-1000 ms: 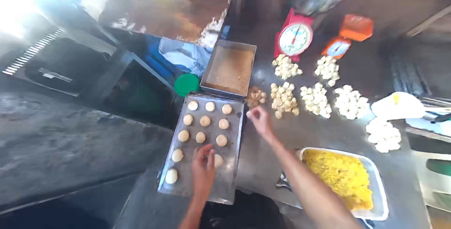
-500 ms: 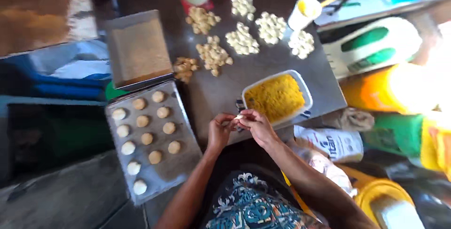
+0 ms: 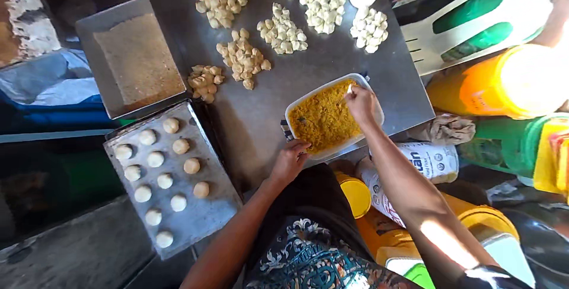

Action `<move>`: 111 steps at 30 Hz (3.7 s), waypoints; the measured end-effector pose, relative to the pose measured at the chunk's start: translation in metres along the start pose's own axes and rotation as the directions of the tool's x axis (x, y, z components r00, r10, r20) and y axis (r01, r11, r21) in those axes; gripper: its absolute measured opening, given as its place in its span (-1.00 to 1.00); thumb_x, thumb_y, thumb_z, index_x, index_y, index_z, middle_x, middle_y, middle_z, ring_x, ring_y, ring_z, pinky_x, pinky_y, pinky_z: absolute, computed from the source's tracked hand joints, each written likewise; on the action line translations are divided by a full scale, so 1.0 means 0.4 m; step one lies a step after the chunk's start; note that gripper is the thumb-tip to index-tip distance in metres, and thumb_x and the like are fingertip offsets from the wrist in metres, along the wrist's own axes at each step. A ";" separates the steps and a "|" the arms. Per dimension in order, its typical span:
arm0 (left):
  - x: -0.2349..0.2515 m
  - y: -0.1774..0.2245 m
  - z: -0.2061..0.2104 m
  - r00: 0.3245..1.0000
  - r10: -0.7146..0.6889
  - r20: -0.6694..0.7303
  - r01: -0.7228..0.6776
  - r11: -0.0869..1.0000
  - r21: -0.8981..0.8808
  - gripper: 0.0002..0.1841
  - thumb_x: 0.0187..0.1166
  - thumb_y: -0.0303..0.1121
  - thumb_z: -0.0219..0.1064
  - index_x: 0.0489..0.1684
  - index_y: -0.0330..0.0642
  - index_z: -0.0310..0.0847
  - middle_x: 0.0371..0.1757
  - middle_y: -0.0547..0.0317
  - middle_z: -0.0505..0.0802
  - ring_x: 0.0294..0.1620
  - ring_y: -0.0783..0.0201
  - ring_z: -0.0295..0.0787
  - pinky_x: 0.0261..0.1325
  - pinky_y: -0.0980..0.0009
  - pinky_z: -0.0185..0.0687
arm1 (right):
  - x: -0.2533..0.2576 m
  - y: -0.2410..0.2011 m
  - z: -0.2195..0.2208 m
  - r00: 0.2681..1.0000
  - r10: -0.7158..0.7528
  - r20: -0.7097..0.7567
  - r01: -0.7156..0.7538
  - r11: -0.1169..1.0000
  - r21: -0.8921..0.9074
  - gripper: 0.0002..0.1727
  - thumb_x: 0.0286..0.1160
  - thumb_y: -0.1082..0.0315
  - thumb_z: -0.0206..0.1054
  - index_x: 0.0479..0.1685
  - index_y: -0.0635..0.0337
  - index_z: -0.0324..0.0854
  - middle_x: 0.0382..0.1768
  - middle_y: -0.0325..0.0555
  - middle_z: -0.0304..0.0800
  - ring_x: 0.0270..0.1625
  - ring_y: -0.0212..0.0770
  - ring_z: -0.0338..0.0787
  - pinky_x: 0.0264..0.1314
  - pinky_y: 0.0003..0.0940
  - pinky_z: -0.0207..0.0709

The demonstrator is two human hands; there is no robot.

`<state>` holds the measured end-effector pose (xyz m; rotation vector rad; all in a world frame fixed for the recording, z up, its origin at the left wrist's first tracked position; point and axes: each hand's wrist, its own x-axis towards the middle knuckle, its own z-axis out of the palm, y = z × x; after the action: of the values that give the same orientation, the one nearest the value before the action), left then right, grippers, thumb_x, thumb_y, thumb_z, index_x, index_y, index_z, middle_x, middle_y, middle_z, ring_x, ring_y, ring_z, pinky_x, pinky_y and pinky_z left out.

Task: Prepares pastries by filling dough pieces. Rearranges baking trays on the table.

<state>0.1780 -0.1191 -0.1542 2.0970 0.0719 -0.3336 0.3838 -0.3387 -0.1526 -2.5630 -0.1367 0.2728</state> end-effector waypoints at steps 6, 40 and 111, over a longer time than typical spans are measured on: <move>0.012 0.000 0.014 1.000 -0.019 -0.014 0.020 0.998 0.063 -0.67 0.74 -0.25 0.25 0.32 -0.15 0.75 0.21 0.00 0.82 0.11 0.25 0.82 0.30 0.38 0.72 | -0.042 -0.068 0.106 0.949 -0.195 0.248 0.276 0.894 -0.353 -0.50 0.46 0.27 0.54 0.36 0.25 0.61 0.43 0.37 0.50 0.31 0.45 0.66 0.04 0.38 0.66; 0.228 0.130 -0.026 0.965 -0.228 0.129 0.253 0.685 -0.683 -0.49 0.92 -0.04 -0.10 0.43 -0.21 0.60 0.20 -0.06 0.84 0.13 0.10 0.87 0.26 0.07 0.81 | -0.125 -0.073 -0.034 0.860 -0.054 0.507 -0.392 0.566 0.726 -0.73 0.47 0.52 0.46 0.14 0.31 0.75 -0.03 0.04 0.87 -0.04 -0.10 0.88 0.09 -0.13 0.83; -0.881 -0.341 -0.305 0.268 -0.575 -0.773 0.585 0.734 -0.343 -0.70 0.71 -0.35 0.28 0.30 -0.23 0.72 0.12 -0.08 0.83 0.03 0.13 0.87 0.10 0.13 0.85 | -0.676 -0.675 0.537 0.150 -0.812 0.564 0.629 0.518 0.579 -0.65 0.63 0.46 0.22 0.30 0.13 0.77 0.20 -0.09 0.88 0.22 -0.24 0.87 0.35 -0.25 0.75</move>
<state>-0.1604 0.0851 -0.1146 1.9580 1.5042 0.3403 0.0616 -0.0416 -0.1400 -1.6162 -1.5865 0.9668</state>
